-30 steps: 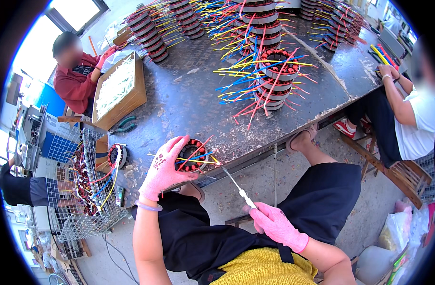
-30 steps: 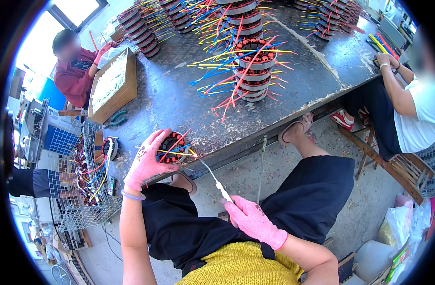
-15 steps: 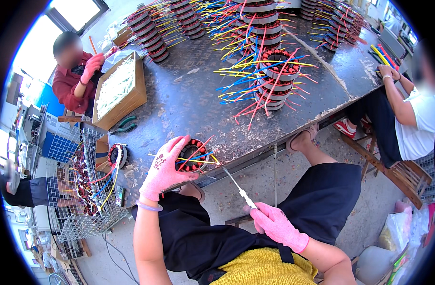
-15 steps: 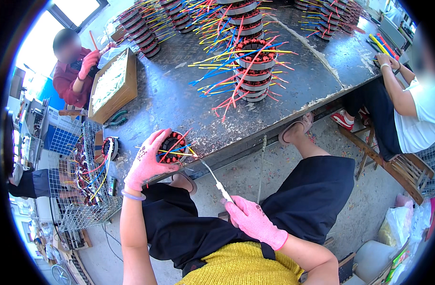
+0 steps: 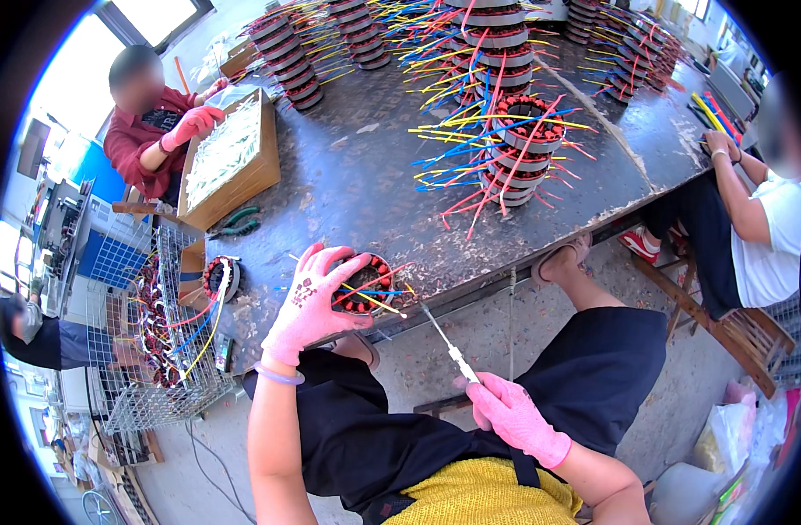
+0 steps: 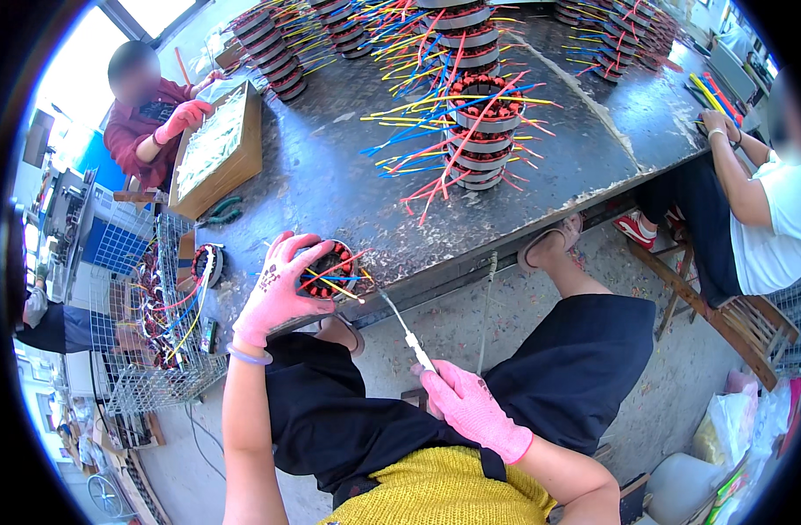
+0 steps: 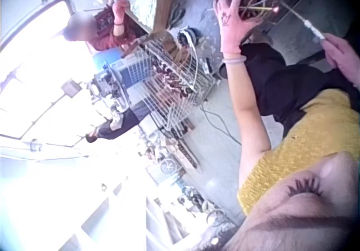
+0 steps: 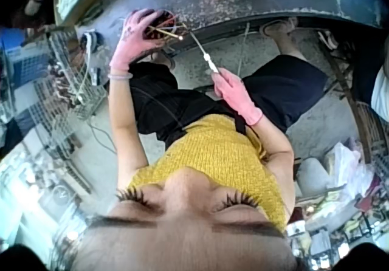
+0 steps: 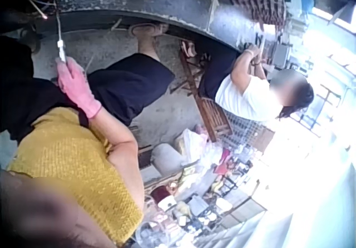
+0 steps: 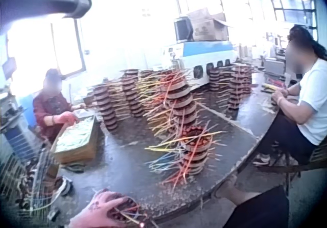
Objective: The person solders wire connections on electric motor stators using a handheld soldering iron and luego stacks the finished components into a tall pile on the table.
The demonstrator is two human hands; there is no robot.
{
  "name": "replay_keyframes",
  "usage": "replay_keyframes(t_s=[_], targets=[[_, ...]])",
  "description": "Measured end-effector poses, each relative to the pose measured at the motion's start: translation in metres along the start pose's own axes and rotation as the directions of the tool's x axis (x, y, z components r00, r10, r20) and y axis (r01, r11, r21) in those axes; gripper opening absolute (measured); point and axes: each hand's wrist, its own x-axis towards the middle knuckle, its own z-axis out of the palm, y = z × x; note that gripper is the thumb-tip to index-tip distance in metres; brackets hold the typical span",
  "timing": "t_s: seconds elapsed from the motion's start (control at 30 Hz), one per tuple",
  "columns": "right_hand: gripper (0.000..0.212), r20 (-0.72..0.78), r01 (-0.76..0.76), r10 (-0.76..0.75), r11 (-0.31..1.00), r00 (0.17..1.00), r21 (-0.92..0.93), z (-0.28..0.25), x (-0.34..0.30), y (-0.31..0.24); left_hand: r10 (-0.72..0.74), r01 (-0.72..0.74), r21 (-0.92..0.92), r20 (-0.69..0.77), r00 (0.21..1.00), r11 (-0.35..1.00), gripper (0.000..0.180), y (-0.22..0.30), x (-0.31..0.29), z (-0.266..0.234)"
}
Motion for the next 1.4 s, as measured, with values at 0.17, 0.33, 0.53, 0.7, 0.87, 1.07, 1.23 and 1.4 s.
replay_keyframes(t_s=[0.17, 0.33, 0.53, 0.7, 0.87, 1.07, 1.23, 1.4], targets=[[0.036, 0.010, 0.014, -0.014, 0.999, 1.000, -0.029, 0.002, 0.000, -0.005, 0.037, -0.037, -0.040, -0.006, 0.999, 0.999, 0.087, -0.002, 0.000, -0.003], [0.037, 0.011, 0.017, -0.017, 0.999, 1.000, -0.049, 0.003, -0.001, -0.011, 0.030, -0.031, -0.055, -0.013, 0.999, 0.998, 0.087, -0.001, 0.000, -0.003], [0.038, 0.007, -0.020, 0.020, 1.000, 1.000, -0.005, 0.004, -0.001, -0.010, 0.042, -0.039, -0.075, 0.042, 0.998, 0.996, 0.093, -0.007, 0.002, -0.003], [0.038, 0.003, -0.004, 0.005, 0.998, 1.000, -0.068, 0.003, 0.000, -0.007, 0.058, -0.058, -0.033, -0.011, 0.998, 0.998, 0.090, -0.009, 0.002, 0.000], [0.034, 0.026, 0.027, -0.022, 0.984, 0.999, -0.176, -0.002, -0.002, -0.010, 0.032, -0.032, -0.011, -0.039, 0.999, 0.999, 0.091, -0.006, 0.000, 0.000], [0.034, 0.028, 0.006, -0.003, 0.992, 1.000, -0.125, -0.001, -0.002, -0.010, 0.056, -0.056, -0.016, -0.016, 0.998, 0.998, 0.090, -0.011, 0.001, 0.000], [0.034, 0.018, -0.006, 0.008, 0.997, 1.000, -0.075, -0.002, 0.000, -0.003, 0.054, -0.054, -0.026, -0.016, 0.998, 0.998, 0.091, -0.010, 0.002, 0.000], [0.034, 0.003, 0.008, -0.008, 0.998, 1.000, -0.070, -0.005, -0.004, -0.003, 0.165, -0.165, 0.021, -0.034, 0.986, 0.986, 0.085, 0.001, -0.005, -0.005]])
